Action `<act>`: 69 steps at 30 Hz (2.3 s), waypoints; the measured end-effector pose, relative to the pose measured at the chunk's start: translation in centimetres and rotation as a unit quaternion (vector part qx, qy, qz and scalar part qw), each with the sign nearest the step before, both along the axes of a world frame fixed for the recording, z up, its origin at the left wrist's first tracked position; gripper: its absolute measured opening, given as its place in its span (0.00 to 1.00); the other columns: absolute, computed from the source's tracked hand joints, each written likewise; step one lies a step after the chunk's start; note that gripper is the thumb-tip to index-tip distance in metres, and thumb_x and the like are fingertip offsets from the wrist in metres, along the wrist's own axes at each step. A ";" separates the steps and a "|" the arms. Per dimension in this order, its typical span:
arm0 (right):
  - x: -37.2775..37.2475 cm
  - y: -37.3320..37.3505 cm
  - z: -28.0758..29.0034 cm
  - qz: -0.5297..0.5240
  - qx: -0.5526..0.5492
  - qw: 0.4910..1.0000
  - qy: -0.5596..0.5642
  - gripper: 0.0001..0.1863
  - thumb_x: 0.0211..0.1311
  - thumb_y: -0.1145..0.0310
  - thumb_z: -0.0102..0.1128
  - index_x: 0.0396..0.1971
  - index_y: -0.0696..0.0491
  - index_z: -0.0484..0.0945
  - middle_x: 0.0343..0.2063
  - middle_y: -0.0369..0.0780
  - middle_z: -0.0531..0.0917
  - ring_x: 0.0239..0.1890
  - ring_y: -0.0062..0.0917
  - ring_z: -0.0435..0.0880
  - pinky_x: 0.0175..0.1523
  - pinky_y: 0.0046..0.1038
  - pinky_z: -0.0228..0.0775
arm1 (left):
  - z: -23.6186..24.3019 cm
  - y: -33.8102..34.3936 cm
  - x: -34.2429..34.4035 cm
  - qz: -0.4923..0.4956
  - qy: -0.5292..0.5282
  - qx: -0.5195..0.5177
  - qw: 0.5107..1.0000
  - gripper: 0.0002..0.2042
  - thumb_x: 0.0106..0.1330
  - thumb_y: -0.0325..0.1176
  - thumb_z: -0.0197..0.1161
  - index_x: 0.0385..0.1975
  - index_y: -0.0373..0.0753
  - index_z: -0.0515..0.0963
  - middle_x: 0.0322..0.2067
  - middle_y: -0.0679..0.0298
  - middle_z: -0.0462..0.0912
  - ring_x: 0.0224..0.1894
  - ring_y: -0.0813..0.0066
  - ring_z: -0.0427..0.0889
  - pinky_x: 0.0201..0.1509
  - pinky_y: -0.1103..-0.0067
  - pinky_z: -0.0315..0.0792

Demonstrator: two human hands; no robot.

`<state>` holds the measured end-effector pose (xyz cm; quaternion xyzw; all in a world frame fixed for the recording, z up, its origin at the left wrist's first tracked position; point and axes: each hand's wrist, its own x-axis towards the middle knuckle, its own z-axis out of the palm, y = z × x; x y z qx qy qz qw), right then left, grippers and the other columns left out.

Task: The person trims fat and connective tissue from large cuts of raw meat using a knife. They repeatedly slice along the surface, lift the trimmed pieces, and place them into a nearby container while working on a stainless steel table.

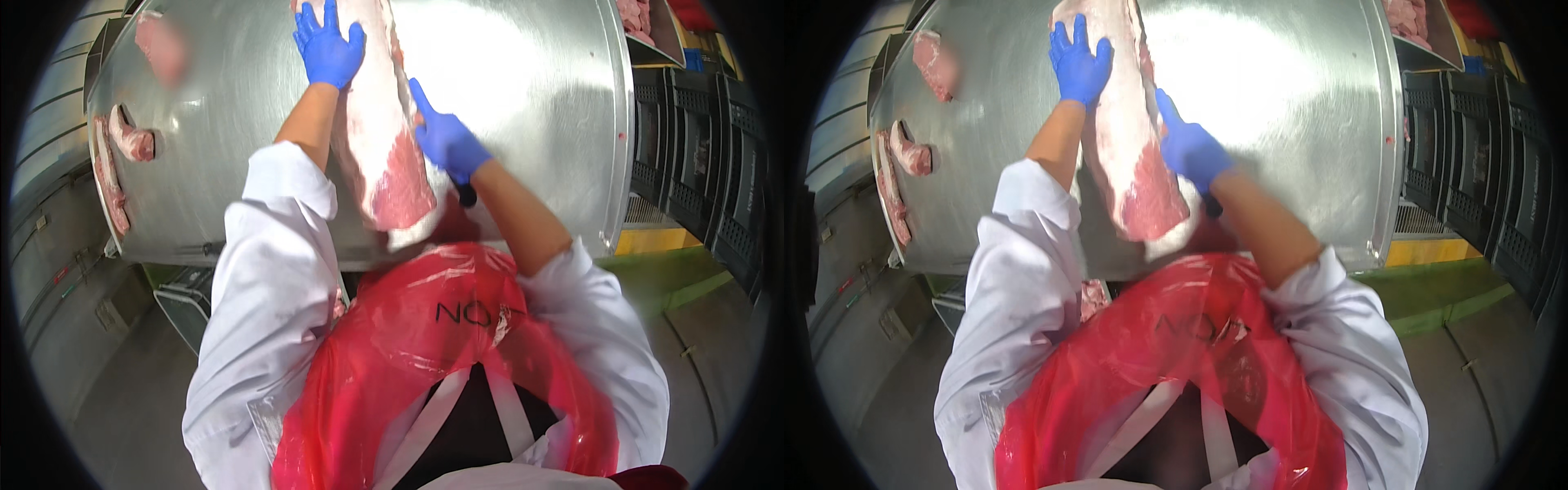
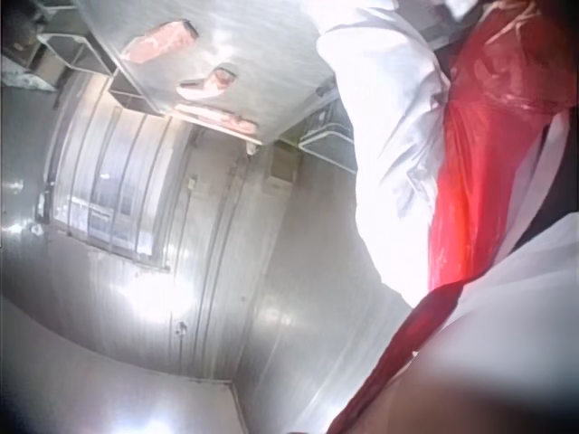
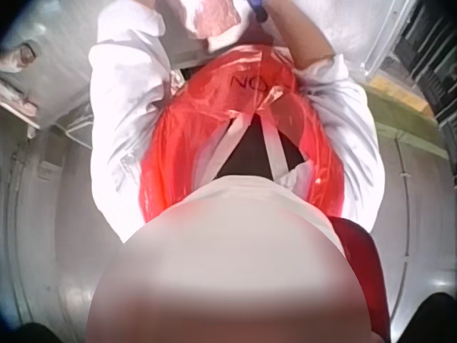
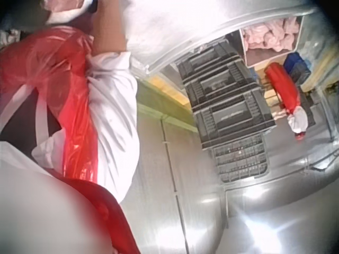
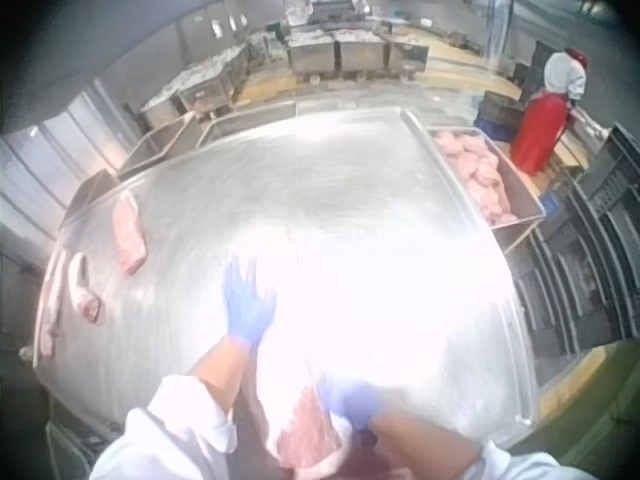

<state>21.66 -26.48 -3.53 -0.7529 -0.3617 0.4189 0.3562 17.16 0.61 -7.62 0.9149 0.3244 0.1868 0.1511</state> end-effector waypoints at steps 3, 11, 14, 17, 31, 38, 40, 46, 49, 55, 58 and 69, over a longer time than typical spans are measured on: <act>2.0 1.1 4.0 -0.009 -0.054 0.994 0.097 0.41 0.67 0.72 0.45 0.80 0.45 0.45 0.26 0.44 0.82 0.20 0.29 0.79 0.33 0.32 0.77 | 0.4 -4.1 -5.2 -0.042 -0.008 -0.064 0.997 0.44 0.67 0.51 0.59 0.78 0.39 0.48 0.77 0.37 0.40 0.79 0.35 0.38 0.78 0.45 0.39; 0.5 2.2 0.5 0.022 -0.058 0.998 0.024 0.44 0.66 0.70 0.46 0.80 0.42 0.38 0.39 0.54 0.85 0.29 0.39 0.85 0.35 0.39 0.79 | 2.4 -12.4 -10.8 -0.029 0.052 -0.040 0.997 0.42 0.62 0.49 0.61 0.77 0.51 0.53 0.76 0.39 0.45 0.77 0.30 0.44 0.76 0.43 0.43; -2.6 -1.5 -0.3 0.040 -0.005 0.998 -0.054 0.43 0.66 0.71 0.47 0.79 0.47 0.39 0.39 0.57 0.85 0.29 0.44 0.86 0.35 0.43 0.78 | 1.0 -11.9 -11.3 -0.025 0.021 -0.009 0.999 0.42 0.62 0.51 0.62 0.78 0.56 0.52 0.77 0.40 0.44 0.76 0.30 0.46 0.76 0.43 0.47; -5.2 -6.0 -3.5 0.069 0.052 0.986 -0.143 0.42 0.68 0.71 0.47 0.78 0.51 0.41 0.38 0.59 0.84 0.27 0.47 0.85 0.35 0.45 0.78 | 2.0 -13.7 -10.5 0.030 0.090 0.204 0.974 0.33 0.66 0.40 0.60 0.72 0.37 0.63 0.65 0.37 0.68 0.66 0.45 0.70 0.68 0.55 0.66; -16.8 -29.7 10.2 0.063 -0.076 0.995 0.018 0.41 0.71 0.70 0.52 0.79 0.39 0.44 0.26 0.56 0.82 0.24 0.48 0.81 0.36 0.41 0.75 | 8.0 -15.2 -4.8 0.176 0.275 -0.192 0.926 0.58 0.55 0.64 0.68 0.79 0.51 0.39 0.77 0.40 0.38 0.78 0.33 0.43 0.75 0.44 0.53; -9.8 -38.5 12.8 -0.223 -0.123 0.961 0.109 0.47 0.65 0.75 0.52 0.80 0.31 0.43 0.23 0.37 0.80 0.21 0.19 0.74 0.28 0.27 0.72 | 8.1 -6.5 -4.5 0.106 0.269 -0.141 0.947 0.45 0.49 0.56 0.74 0.64 0.35 0.65 0.62 0.45 0.68 0.63 0.51 0.72 0.65 0.65 0.71; -8.1 -39.9 12.0 -0.246 -0.107 0.958 0.099 0.47 0.65 0.76 0.51 0.80 0.32 0.43 0.24 0.37 0.80 0.22 0.19 0.74 0.30 0.26 0.72 | 7.3 -2.1 -5.9 0.040 0.242 -0.127 0.961 0.37 0.46 0.50 0.77 0.54 0.30 0.82 0.52 0.46 0.85 0.53 0.56 0.85 0.58 0.70 0.78; -5.0 -42.5 10.8 -0.258 -0.064 0.958 0.108 0.48 0.62 0.83 0.47 0.80 0.38 0.44 0.25 0.36 0.79 0.25 0.18 0.74 0.34 0.23 0.72 | 4.7 0.7 -9.2 0.155 0.217 -0.291 0.919 0.33 0.44 0.48 0.77 0.45 0.24 0.84 0.45 0.45 0.87 0.43 0.56 0.88 0.49 0.66 0.80; -3.1 -43.2 10.2 -0.239 -0.060 0.964 0.104 0.48 0.62 0.84 0.47 0.80 0.40 0.44 0.25 0.35 0.79 0.25 0.18 0.73 0.34 0.22 0.71 | 6.5 -3.1 -8.3 0.074 0.264 -0.210 0.938 0.33 0.48 0.46 0.76 0.45 0.21 0.82 0.39 0.45 0.88 0.39 0.58 0.88 0.44 0.67 0.81; 1.3 -40.6 11.2 -0.214 -0.098 0.965 0.119 0.47 0.62 0.84 0.49 0.80 0.38 0.47 0.25 0.35 0.78 0.23 0.18 0.71 0.33 0.21 0.70 | 6.1 -10.4 -1.4 0.314 0.268 0.001 0.911 0.46 0.43 0.57 0.80 0.55 0.22 0.76 0.52 0.42 0.83 0.56 0.53 0.85 0.55 0.69 0.80; 2.7 -39.6 12.3 -0.199 -0.090 0.970 0.105 0.48 0.63 0.84 0.51 0.80 0.35 0.48 0.26 0.36 0.79 0.22 0.19 0.73 0.33 0.23 0.71 | 5.7 -1.7 -4.9 0.199 0.307 -0.086 0.927 0.39 0.44 0.56 0.79 0.46 0.24 0.82 0.45 0.43 0.87 0.48 0.54 0.88 0.49 0.67 0.81; -0.2 -45.7 10.6 -0.226 -0.210 0.950 -0.041 0.44 0.65 0.78 0.49 0.79 0.35 0.48 0.26 0.44 0.83 0.24 0.22 0.76 0.34 0.27 0.73 | 5.9 -1.2 -14.6 0.115 0.143 -0.389 0.903 0.23 0.52 0.37 0.74 0.43 0.25 0.84 0.34 0.55 0.88 0.32 0.68 0.86 0.39 0.71 0.80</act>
